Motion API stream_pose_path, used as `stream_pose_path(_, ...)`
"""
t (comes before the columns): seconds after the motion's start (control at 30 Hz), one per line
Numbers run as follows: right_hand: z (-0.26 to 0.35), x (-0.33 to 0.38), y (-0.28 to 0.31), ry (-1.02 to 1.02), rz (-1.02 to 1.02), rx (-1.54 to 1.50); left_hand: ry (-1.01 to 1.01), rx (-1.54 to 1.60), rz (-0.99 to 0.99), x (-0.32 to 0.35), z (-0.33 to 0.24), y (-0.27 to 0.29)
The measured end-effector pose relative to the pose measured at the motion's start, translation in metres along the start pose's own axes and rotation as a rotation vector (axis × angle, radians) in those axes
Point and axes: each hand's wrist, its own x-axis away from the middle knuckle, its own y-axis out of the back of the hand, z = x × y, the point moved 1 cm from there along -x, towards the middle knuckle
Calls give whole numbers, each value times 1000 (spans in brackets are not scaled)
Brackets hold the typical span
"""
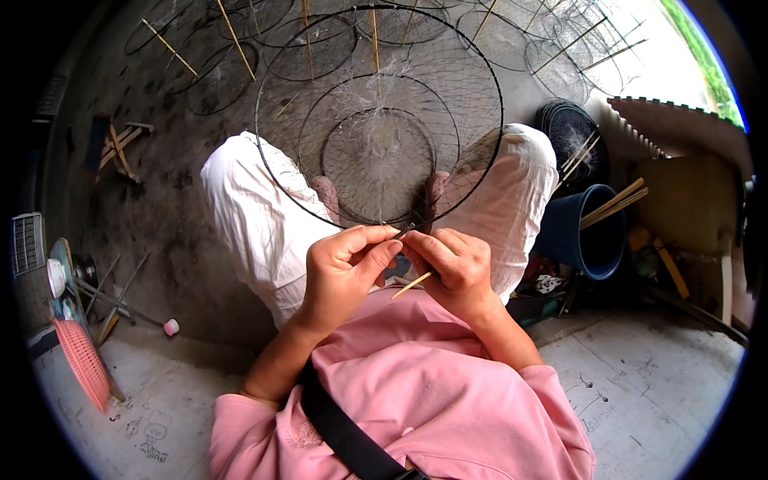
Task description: The person assembles a fishing trap by inserting thin bamboo sticks into the wire mesh frame to provide structure and support.
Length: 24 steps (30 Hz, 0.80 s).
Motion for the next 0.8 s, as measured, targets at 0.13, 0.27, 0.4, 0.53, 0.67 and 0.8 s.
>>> stream_pose_path(0.13,8,3,-3,40,24,41,-27,26,-20,-2,7,7)
stream_pose_path(0.27,10,16,16,-67,125,-78,-59,191,-138,-9,-6,31)
stream_pose_path(0.4,5,42,34,-227,124,-173,-153,194,-198,-12,-18,59)
stream_pose_path(0.53,13,53,43,-349,124,-161,-197,199,-211,-9,-23,70)
stream_pose_path(0.67,15,63,53,-470,153,-163,-186,192,-218,-5,-24,71)
stream_pose_path(0.8,3,87,67,-660,208,-277,-202,230,-232,-2,-27,71)
